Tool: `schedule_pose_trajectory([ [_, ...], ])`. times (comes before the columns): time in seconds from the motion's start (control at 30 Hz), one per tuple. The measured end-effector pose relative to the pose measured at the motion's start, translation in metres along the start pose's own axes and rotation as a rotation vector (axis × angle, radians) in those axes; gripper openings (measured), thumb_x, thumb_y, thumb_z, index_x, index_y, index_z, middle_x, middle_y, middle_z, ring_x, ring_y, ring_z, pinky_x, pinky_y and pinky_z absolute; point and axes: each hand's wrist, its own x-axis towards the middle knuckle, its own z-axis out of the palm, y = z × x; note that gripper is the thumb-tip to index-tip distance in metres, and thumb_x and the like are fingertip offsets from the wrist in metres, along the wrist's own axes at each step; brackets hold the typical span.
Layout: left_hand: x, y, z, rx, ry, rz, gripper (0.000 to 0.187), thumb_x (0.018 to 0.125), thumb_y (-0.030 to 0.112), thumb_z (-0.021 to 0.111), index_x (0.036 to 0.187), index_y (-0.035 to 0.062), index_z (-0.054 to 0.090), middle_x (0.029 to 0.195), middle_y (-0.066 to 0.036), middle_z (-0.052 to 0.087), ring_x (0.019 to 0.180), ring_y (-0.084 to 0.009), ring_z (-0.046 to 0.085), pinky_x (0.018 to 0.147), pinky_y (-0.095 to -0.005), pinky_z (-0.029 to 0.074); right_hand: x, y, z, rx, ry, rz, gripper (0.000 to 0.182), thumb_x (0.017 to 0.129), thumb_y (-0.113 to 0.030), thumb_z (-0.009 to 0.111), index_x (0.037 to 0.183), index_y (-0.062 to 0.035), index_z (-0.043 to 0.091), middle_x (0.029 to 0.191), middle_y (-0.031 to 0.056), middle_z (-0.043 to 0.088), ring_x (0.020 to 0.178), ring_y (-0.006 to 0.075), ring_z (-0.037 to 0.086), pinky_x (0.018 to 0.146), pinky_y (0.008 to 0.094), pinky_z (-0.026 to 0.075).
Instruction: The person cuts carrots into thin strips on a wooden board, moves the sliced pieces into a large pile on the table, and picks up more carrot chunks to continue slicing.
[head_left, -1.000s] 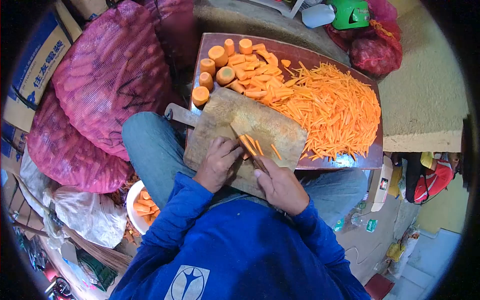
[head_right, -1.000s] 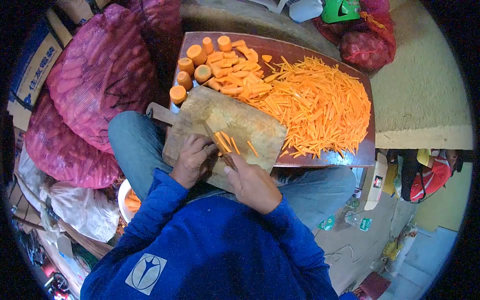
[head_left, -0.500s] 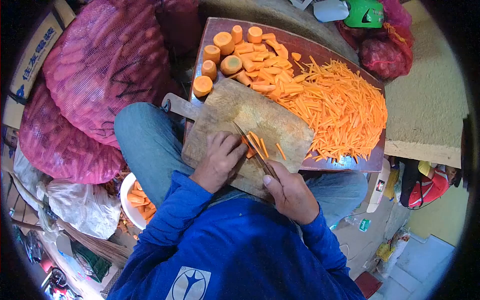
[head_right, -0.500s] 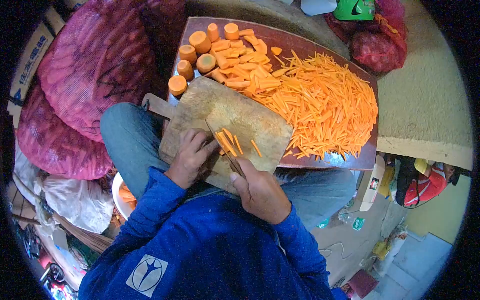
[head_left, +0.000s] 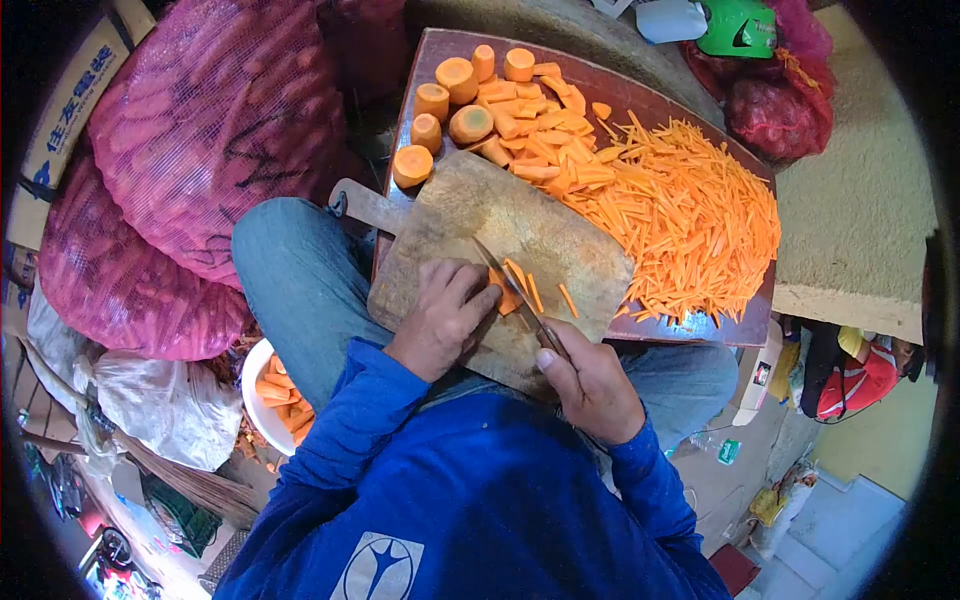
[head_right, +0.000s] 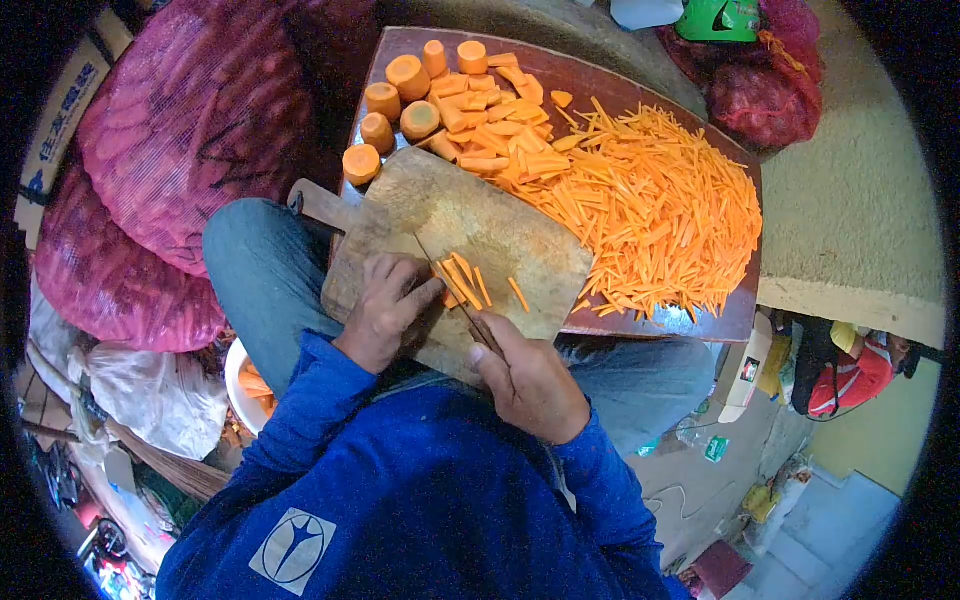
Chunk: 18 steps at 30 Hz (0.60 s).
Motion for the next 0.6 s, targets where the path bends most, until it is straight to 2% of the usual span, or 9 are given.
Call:
schedule_pose_trajectory([
  [0.13, 0.001, 0.001, 0.001, 0.003, 0.038, 0.031, 0.041, 0.076, 0.007, 0.074, 0.116, -0.0007, 0.070, 0.115, -0.014, 0.063, 0.112, -0.0344, 0.061, 0.099, -0.0491, 0.045, 0.003, 0.009, 0.007, -0.058, -0.026, 0.019, 0.039, 0.106, -0.022, 0.062, 0.139, -0.0025, 0.055, 0.090, 0.0309, 0.071, 0.085, 0.0544, 0.071, 0.074, 0.0586, 0.055],
  [0.23, 0.002, 0.000, 0.002, 0.037, 0.059, 0.034, 0.040, 0.076, 0.006, 0.073, 0.115, -0.0020, 0.069, 0.116, -0.014, 0.064, 0.111, -0.0345, 0.061, 0.100, -0.0488, 0.045, 0.007, 0.012, 0.015, -0.221, -0.031, 0.080, 0.038, 0.107, -0.024, 0.060, 0.138, -0.0038, 0.056, 0.090, 0.0310, 0.071, 0.085, 0.0553, 0.070, 0.074, 0.0593, 0.055],
  [0.33, 0.001, 0.002, 0.002, 0.027, 0.070, 0.035, 0.040, 0.076, 0.005, 0.073, 0.115, -0.0030, 0.069, 0.116, -0.014, 0.065, 0.111, -0.0343, 0.061, 0.100, -0.0493, 0.044, 0.003, 0.009, 0.014, -0.220, -0.008, 0.062, 0.036, 0.107, -0.025, 0.059, 0.137, -0.0045, 0.056, 0.089, 0.0315, 0.071, 0.086, 0.0554, 0.070, 0.074, 0.0592, 0.054],
  [0.4, 0.001, 0.001, 0.002, 0.006, 0.091, 0.042, 0.040, 0.076, 0.006, 0.073, 0.115, -0.0030, 0.069, 0.116, -0.014, 0.065, 0.111, -0.0342, 0.061, 0.100, -0.0498, 0.044, 0.003, 0.003, 0.009, -0.023, -0.017, 0.054, 0.036, 0.108, -0.024, 0.058, 0.137, -0.0040, 0.056, 0.089, 0.0321, 0.070, 0.088, 0.0557, 0.069, 0.075, 0.0591, 0.054],
  [0.6, 0.001, 0.000, 0.002, 0.031, 0.075, 0.048, 0.040, 0.076, 0.007, 0.073, 0.115, -0.0026, 0.069, 0.114, -0.014, 0.064, 0.112, -0.0345, 0.061, 0.102, -0.0501, 0.043, 0.001, -0.001, 0.008, -0.066, -0.012, 0.042, 0.036, 0.108, -0.025, 0.058, 0.137, -0.0030, 0.056, 0.090, 0.0329, 0.071, 0.090, 0.0554, 0.070, 0.077, 0.0593, 0.054],
])
